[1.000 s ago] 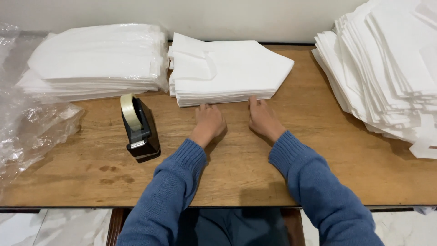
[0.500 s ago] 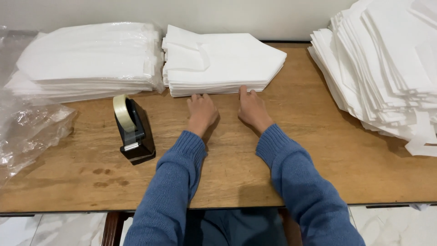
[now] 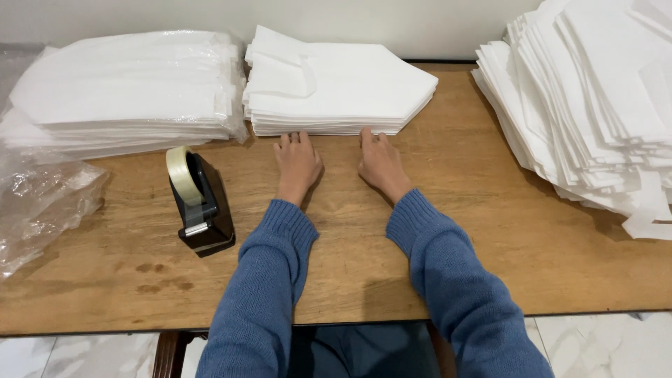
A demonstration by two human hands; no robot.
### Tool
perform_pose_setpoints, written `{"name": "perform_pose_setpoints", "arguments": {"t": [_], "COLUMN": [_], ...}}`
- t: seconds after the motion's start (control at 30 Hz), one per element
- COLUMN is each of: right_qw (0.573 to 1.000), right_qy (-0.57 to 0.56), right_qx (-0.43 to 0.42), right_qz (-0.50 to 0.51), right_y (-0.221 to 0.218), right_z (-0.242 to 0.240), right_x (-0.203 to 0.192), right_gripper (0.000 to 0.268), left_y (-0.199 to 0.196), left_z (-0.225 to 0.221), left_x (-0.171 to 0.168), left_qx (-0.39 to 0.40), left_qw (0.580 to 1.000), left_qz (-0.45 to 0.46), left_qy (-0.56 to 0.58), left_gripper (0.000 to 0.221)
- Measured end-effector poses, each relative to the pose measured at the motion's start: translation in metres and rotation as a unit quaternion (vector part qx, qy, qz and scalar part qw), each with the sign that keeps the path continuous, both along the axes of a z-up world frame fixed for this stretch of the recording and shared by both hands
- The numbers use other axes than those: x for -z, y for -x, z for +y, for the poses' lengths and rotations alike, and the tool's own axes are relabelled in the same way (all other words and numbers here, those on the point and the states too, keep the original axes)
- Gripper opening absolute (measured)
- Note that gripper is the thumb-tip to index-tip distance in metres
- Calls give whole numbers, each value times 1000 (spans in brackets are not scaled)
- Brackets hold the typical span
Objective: Counting and stacking white non-woven bags on a wooden table to prepare them for packaging.
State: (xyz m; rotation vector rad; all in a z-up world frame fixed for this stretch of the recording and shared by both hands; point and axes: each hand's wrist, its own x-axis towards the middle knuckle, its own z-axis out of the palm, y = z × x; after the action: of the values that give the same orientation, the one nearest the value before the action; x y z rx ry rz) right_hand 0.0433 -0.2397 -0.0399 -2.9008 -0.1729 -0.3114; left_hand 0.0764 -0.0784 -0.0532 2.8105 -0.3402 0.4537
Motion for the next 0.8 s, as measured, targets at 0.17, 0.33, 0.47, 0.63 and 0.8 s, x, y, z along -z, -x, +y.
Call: {"name": "perform_pose_setpoints", "arguments": {"t": [0.17,0.33,0.47,0.63,0.8], "right_qw": [982,972,984,993,993], "right_qy": [55,20,19,8,23], "right_qx": [-2,-21,18,82,87], "right_qz": [-179,-235,-175,-84,-81], "right_y": [-18,-28,-32,-40,-46], "right_z": [-12,-18,-21,-29,-32], "right_x": [36,43,46,52,54], "right_gripper": [14,7,6,16,15], "left_y": [-10,-20,-18,-22,-36], "left_z": [6,13,19,19,20], "left_x": [14,21,16,19,30], "left_qx": [-11,1,-24,-48,-60], "left_qw": [997,994,998,998,998], "left_qz": [-74,-106,-62,-27,18], "left_qy": [-8,2,-1,9,4], "left_gripper": [11,10,15,18,21]}}
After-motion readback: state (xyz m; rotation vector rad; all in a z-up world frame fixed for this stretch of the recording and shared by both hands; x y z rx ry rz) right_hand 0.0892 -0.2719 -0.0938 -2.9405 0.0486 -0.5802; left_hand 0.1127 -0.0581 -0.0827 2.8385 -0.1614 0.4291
